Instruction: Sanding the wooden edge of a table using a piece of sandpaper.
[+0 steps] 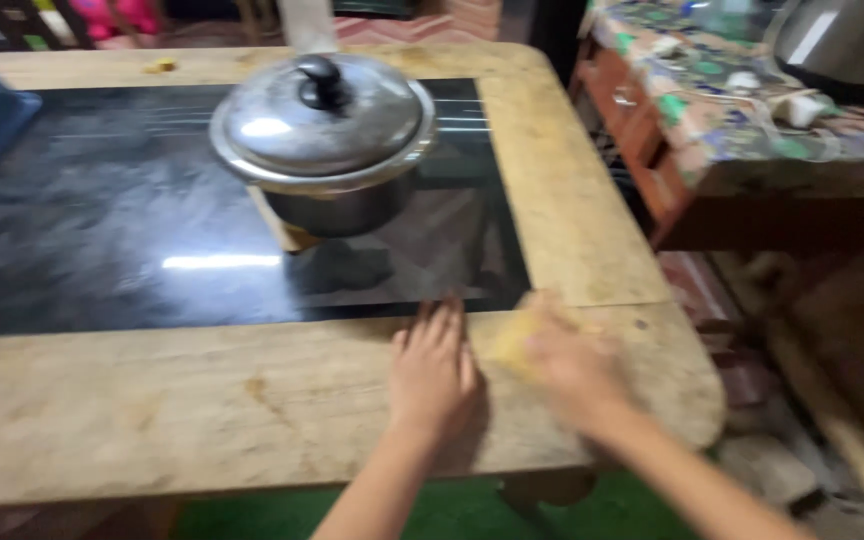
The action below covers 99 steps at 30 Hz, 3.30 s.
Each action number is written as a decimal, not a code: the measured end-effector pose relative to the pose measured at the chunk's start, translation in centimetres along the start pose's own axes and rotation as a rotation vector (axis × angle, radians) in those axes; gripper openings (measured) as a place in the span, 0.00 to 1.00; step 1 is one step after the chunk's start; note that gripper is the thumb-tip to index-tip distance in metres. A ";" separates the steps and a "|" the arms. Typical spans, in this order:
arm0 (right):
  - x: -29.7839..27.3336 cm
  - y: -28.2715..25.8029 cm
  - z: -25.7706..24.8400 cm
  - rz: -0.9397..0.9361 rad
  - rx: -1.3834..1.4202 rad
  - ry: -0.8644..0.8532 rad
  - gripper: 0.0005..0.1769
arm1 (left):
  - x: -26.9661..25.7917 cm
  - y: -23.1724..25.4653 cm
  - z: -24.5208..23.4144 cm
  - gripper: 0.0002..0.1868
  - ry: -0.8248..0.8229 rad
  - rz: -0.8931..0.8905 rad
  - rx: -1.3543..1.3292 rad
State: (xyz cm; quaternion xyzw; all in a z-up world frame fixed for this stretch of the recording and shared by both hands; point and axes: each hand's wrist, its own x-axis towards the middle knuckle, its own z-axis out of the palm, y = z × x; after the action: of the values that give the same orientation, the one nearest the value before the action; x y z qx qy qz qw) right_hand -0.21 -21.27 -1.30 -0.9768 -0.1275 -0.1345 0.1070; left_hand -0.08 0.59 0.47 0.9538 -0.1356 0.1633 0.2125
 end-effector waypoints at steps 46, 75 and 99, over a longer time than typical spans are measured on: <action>-2.3 -4.8 -7.4 -0.125 0.001 -0.188 0.27 | -1.6 -0.2 0.9 0.33 0.178 -0.060 0.119; 0.5 16.7 -0.6 0.188 -0.151 -0.069 0.45 | -1.3 0.6 0.3 0.37 0.104 -0.116 0.123; -0.9 10.3 -3.9 0.243 -0.214 -0.256 0.48 | -2.8 -1.1 -3.1 0.35 0.102 -0.179 0.109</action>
State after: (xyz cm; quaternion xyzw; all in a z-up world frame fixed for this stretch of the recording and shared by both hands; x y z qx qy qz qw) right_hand 0.92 -32.11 0.30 -0.9999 -0.0062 -0.0081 0.0012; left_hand -3.07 3.46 1.64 0.9627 -0.0296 0.1993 0.1805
